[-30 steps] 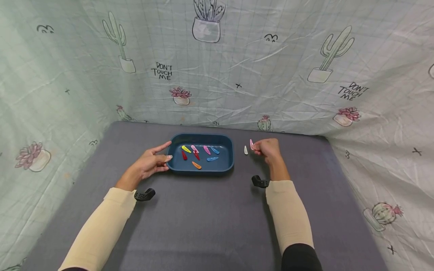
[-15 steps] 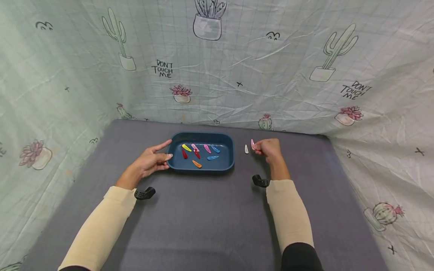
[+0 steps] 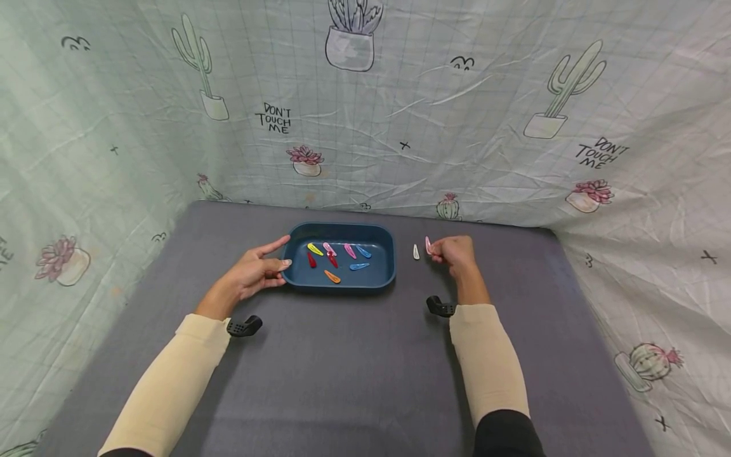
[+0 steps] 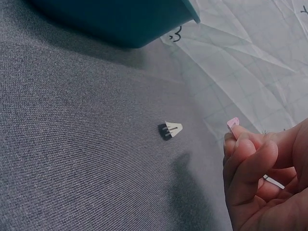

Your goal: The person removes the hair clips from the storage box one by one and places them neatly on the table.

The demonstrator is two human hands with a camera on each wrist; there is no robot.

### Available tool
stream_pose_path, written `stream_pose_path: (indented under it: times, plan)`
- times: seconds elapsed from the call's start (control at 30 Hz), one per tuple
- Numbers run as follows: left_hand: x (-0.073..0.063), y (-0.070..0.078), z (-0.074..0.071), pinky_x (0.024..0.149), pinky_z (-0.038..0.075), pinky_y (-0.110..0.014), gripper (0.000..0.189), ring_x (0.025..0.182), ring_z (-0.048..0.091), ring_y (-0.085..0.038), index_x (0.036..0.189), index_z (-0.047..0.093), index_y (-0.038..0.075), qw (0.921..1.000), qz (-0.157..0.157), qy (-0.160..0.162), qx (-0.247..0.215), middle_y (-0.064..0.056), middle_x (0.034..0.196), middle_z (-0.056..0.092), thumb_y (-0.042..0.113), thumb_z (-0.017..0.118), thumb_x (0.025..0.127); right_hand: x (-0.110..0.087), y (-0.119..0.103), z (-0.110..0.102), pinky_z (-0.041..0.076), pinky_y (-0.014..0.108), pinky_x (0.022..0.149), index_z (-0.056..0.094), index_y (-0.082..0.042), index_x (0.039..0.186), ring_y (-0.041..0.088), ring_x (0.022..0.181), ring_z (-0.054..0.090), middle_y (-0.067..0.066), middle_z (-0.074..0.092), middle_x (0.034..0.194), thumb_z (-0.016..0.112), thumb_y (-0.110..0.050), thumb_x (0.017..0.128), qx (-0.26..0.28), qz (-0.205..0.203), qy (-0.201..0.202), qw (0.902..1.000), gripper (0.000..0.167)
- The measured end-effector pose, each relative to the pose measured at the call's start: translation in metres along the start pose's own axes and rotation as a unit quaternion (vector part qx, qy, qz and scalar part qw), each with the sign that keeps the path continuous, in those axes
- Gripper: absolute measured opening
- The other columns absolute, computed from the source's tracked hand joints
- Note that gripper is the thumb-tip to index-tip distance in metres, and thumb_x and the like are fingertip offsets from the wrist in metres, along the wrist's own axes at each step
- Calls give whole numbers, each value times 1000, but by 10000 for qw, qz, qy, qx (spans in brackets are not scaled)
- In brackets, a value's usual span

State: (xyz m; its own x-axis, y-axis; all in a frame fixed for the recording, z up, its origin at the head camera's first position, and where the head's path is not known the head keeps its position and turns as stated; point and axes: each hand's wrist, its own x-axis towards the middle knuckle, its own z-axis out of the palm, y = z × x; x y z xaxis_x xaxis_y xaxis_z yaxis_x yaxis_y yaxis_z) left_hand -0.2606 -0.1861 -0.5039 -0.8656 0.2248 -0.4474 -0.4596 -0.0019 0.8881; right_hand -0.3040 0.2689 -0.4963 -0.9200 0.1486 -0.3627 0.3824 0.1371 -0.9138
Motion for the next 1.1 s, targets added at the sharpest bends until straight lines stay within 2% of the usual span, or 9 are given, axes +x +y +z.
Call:
stream_pose_path:
  times: [0.23,0.83,1.1]
  plan:
    - [-1,2,0,70,64,-26,74,68,61,-10,160,40,41,10000,50,-30,23,-4,91,57,10,71,99,1,1,0,51,19,54,72,-12,70,4,52,56,-6,66,63,63,6,97,-56,-35,3,10000,33]
    - [0,2,-1,73,64,-28,74,70,61,-11,159,40,43,10000,-55,23,61,-5,100,57,11,71,100,1,2,3,50,18,51,71,-10,69,4,50,56,-5,65,61,60,11,95,33,-6,-38,10000,35]
    - [2,-1,0,71,64,-28,73,69,62,-12,158,42,43,10000,-40,63,40,-6,95,58,10,71,100,3,7,3,51,18,51,73,-8,74,4,51,57,-6,66,62,63,9,95,-17,14,46,10000,29]
